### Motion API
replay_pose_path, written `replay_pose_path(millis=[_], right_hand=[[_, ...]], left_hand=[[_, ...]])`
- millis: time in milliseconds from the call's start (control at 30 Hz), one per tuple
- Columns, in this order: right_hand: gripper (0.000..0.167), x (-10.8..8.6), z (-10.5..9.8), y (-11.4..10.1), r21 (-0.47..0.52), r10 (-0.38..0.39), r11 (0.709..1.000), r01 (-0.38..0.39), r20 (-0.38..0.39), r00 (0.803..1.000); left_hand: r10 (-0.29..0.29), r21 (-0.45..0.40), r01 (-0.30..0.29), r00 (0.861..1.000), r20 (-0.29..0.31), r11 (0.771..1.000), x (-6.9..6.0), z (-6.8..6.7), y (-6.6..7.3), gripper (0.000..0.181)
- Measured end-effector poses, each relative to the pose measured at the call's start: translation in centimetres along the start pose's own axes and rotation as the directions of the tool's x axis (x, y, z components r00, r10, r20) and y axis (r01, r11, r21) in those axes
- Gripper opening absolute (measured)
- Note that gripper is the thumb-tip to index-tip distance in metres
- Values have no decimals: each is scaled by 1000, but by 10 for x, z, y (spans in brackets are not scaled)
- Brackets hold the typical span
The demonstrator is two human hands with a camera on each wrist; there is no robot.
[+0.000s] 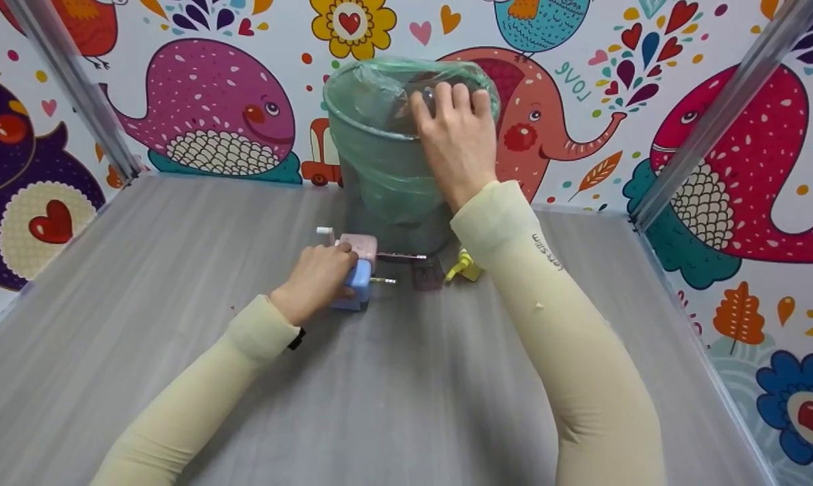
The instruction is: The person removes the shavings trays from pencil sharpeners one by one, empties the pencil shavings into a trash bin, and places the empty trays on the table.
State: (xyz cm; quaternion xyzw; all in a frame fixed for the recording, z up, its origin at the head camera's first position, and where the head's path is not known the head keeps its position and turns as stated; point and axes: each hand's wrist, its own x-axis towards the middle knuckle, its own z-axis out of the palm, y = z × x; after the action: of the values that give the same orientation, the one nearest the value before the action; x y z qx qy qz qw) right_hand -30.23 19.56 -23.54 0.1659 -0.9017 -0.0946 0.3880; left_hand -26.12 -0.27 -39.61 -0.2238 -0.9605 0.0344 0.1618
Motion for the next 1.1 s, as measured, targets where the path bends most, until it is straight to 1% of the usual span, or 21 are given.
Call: replay_pose_path(millis=[133, 267, 333, 433, 567, 633, 700, 867, 1000, 1100], right_hand=[[46, 0, -3, 2, 24, 83, 996, -84, 31, 996], [49, 1, -7, 5, 97, 184, 977, -192, 82, 980], [54, 1, -9, 9, 147, 233, 958, -248, 112, 966], [63, 0, -12, 16, 211, 295, 921, -328, 175, 939], [69, -2, -14, 23, 237, 351, 881, -410, 254, 901], [72, -2, -14, 24, 235, 368, 869, -435, 281, 886], [74, -4, -14, 25, 236, 379, 861, -451, 295, 877], [78, -7, -12, 24, 236, 407, 844, -482, 306, 861], [76, -11, -11, 22, 247, 426, 831, -498, 294, 856], [76, -17, -10, 22, 281, 445, 806, -522, 296, 845]], left_hand=[[1, 10, -1, 1000, -18, 1000, 0, 1, 0, 36], [0, 14, 1, 1000, -15, 1000, -1, 1, 0, 38], [5, 15, -5, 1000, -23, 1000, -1, 1, 0, 37], [11, 13, -10, 999, -40, 1000, -1, 1, 0, 35], [7, -4, -7, 998, -57, 1000, -1, 1, 0, 30], [4, -11, -5, 998, -63, 1000, -1, 1, 0, 25], [6, -13, -7, 997, -70, 1000, -1, 1, 0, 22], [4, -21, -5, 998, -64, 1000, -1, 1, 0, 20], [4, -3, -4, 1000, -21, 1000, -1, 1, -1, 30], [9, 3, -9, 1000, -1, 1000, -1, 0, -1, 39]])
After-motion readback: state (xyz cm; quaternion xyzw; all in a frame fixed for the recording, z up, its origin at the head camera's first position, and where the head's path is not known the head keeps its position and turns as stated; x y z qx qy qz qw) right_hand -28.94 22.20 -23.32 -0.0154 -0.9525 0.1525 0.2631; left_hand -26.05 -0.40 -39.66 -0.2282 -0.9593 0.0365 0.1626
